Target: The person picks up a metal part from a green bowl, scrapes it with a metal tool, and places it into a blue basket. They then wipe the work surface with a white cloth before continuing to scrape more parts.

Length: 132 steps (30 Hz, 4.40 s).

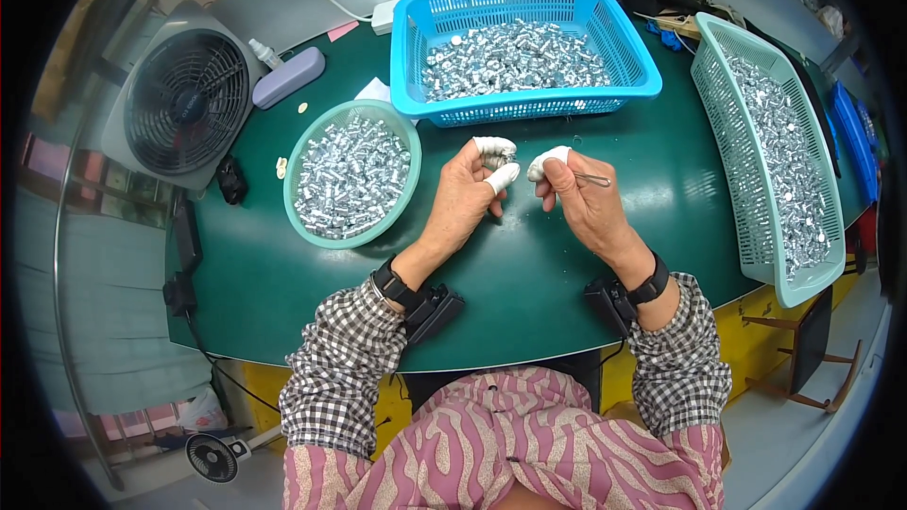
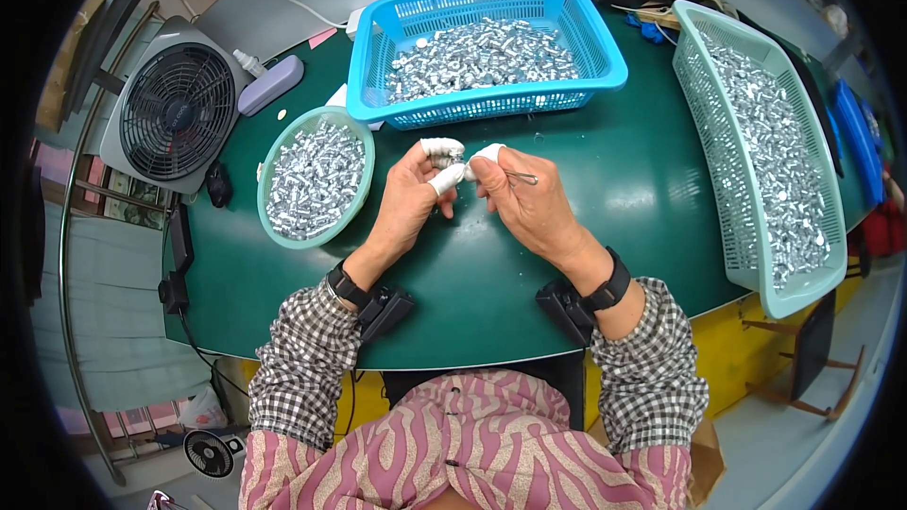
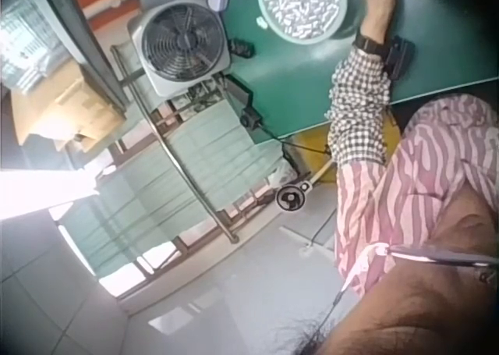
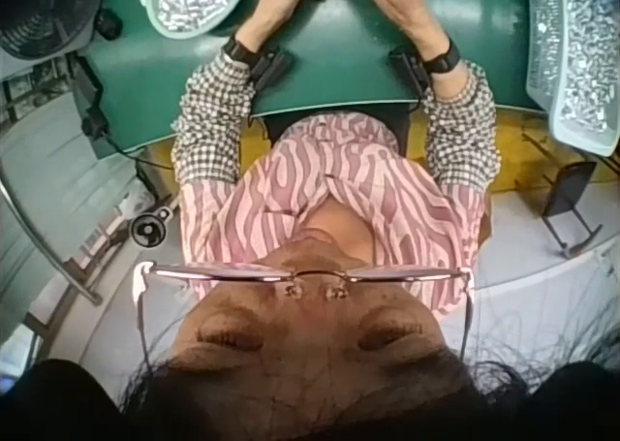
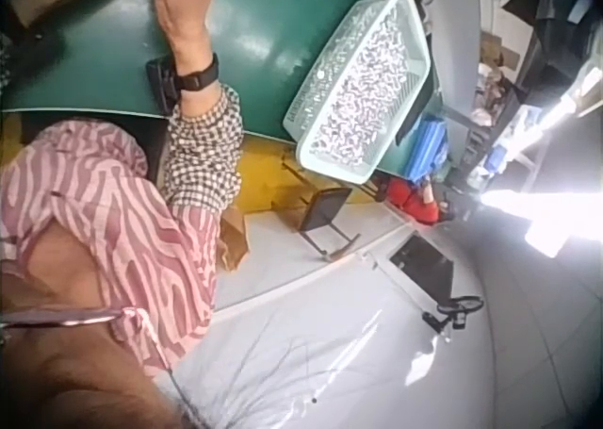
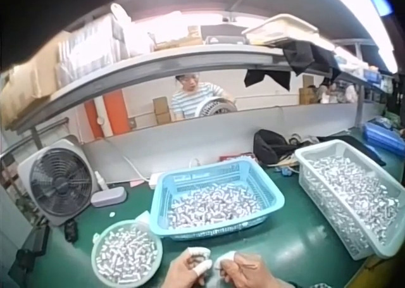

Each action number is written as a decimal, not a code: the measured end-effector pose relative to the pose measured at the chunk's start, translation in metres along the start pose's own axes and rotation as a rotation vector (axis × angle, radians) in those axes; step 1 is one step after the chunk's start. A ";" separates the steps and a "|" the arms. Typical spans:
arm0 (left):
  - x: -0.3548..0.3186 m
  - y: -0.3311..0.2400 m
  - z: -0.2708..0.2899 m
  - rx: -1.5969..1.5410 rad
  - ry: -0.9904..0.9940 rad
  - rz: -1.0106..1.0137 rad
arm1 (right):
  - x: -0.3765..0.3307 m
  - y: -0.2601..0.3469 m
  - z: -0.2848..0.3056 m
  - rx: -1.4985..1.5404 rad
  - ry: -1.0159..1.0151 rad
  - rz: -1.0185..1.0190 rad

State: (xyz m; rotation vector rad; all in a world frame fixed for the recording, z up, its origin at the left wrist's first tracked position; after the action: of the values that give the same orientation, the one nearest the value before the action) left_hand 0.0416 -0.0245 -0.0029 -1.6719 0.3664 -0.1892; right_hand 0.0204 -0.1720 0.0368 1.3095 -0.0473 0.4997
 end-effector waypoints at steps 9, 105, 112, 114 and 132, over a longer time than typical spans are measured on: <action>0.000 0.001 -0.001 0.003 -0.001 -0.001 | 0.000 -0.001 0.000 -0.015 0.011 -0.005; -0.006 -0.017 0.000 0.455 -0.107 -0.203 | 0.006 0.003 -0.012 -0.304 -0.086 0.255; -0.009 -0.021 -0.002 0.445 -0.091 -0.138 | 0.004 0.003 -0.011 -0.304 -0.102 0.252; -0.006 -0.022 0.006 0.326 -0.137 -0.082 | 0.002 0.010 -0.007 -0.317 -0.161 0.301; 0.007 -0.001 0.012 -0.515 0.058 0.224 | 0.007 0.018 0.007 -0.191 -0.186 0.206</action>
State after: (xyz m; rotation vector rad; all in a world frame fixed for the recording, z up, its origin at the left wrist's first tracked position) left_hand 0.0524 -0.0155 -0.0045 -2.1149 0.6852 0.0297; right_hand 0.0221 -0.1735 0.0570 1.1655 -0.3795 0.5326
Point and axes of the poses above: each hand's wrist, its own x-axis towards the middle knuckle, its own z-axis out of the back of the hand, y = z × x, the point moved 5 cm from there along x, towards the middle knuckle, and after that the axes turned 5 degrees about y, right-handed, at the moved point
